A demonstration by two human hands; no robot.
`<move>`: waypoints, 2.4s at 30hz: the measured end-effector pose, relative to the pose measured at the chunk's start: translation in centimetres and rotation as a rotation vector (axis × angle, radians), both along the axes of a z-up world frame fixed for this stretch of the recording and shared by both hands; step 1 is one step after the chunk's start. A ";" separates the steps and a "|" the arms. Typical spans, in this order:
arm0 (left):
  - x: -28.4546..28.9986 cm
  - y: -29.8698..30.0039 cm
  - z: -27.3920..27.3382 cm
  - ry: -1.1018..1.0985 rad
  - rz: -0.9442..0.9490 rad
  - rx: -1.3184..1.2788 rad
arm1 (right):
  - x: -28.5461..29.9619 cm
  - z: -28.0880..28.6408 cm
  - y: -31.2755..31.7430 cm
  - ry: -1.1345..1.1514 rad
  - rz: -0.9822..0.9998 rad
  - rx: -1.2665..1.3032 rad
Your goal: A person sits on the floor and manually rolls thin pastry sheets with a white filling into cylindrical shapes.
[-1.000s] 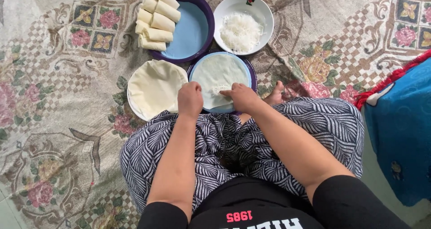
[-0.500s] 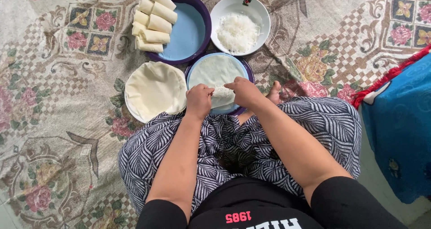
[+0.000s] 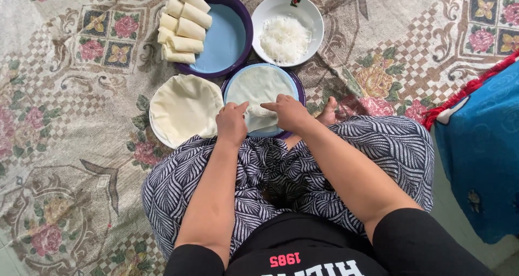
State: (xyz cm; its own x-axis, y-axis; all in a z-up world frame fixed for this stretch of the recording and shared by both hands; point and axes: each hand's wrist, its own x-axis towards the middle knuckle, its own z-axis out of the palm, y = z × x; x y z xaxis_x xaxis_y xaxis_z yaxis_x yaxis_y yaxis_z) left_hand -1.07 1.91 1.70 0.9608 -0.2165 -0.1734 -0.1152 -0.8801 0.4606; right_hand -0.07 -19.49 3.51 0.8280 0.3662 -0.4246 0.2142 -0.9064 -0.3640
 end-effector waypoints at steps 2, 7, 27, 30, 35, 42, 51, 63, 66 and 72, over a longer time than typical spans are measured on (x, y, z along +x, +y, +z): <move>-0.3 -0.3 0.4 -0.003 0.010 0.024 | 0.1 -1.1 0.0 0.005 0.009 -0.008; 0.1 -0.2 -0.8 0.047 0.047 0.157 | -0.1 -2.1 0.2 0.004 0.026 -0.053; -0.4 -1.3 2.6 0.201 0.118 -0.105 | 0.0 1.2 -0.3 0.028 -0.061 0.013; -0.6 -0.9 1.9 0.221 0.081 -0.048 | 0.1 0.2 -0.9 0.025 -0.056 0.020; 0.2 -1.0 1.9 0.135 0.053 -0.120 | 1.1 0.6 -2.1 0.013 -0.095 0.042; 0.6 -1.9 -0.1 -0.004 -0.083 0.030 | 0.7 -3.4 -2.5 -0.034 -0.115 0.044; 1.0 -1.3 -1.8 0.022 -0.056 0.030 | 0.9 -1.7 -1.7 0.005 -0.109 -0.016; 1.0 -1.8 -0.8 0.119 -0.081 0.051 | 0.4 2.4 0.0 -0.025 -0.082 0.048; 1.2 -1.8 -0.9 0.111 -0.084 0.058 | 0.6 3.9 0.1 -0.021 -0.096 0.054; 0.8 -2.2 0.0 0.121 -0.097 0.079 | 1.1 2.3 0.2 0.044 -0.087 0.063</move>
State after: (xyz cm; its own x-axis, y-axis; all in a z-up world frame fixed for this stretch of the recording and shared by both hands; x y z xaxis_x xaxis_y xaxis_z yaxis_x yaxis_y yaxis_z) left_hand -0.26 -0.31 1.71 0.9069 -0.2886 -0.3069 -0.1495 -0.9015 0.4061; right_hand 1.05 -19.33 5.82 0.8391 0.3206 -0.4394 0.1180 -0.8959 -0.4283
